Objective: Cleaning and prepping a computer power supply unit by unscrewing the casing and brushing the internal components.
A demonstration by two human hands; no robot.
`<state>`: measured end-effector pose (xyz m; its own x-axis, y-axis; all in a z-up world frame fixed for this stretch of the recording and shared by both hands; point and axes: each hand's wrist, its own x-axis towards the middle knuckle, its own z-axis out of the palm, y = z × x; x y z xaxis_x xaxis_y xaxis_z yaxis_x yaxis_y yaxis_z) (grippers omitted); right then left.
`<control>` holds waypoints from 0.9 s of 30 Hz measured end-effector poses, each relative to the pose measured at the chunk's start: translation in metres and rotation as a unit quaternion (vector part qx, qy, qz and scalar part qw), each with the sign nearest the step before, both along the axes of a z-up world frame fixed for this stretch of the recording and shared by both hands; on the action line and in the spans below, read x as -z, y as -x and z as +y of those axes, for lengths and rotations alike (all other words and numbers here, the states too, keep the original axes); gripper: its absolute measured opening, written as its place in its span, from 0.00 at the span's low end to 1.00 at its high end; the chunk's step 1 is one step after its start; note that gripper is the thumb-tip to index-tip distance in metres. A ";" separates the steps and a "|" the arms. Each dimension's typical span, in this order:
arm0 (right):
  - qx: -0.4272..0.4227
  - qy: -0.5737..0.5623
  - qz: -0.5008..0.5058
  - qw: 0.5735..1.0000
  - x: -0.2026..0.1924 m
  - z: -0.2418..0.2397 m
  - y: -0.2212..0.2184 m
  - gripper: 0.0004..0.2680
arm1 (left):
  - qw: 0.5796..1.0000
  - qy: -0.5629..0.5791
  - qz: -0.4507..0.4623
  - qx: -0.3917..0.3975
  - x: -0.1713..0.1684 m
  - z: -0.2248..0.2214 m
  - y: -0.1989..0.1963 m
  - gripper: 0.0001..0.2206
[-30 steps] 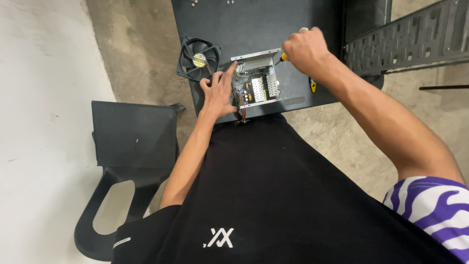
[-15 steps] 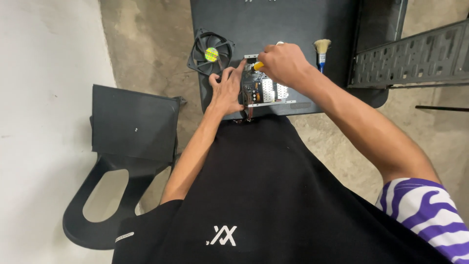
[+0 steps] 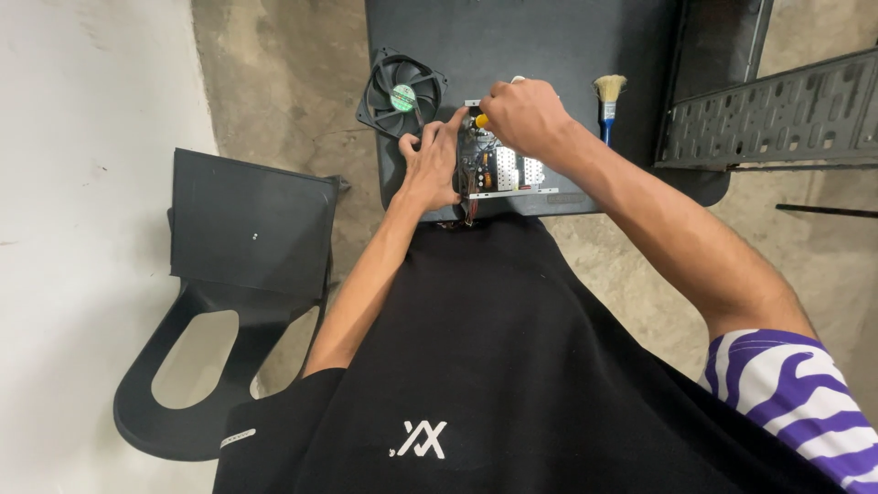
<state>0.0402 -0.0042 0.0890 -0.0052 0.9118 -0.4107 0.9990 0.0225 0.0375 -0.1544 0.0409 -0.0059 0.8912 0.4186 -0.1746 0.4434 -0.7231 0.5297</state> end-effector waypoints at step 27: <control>0.523 -0.291 0.295 0.745 0.002 -0.262 0.003 0.10 | 0.976 -0.160 -0.149 0.015 0.040 0.141 -0.229 0.08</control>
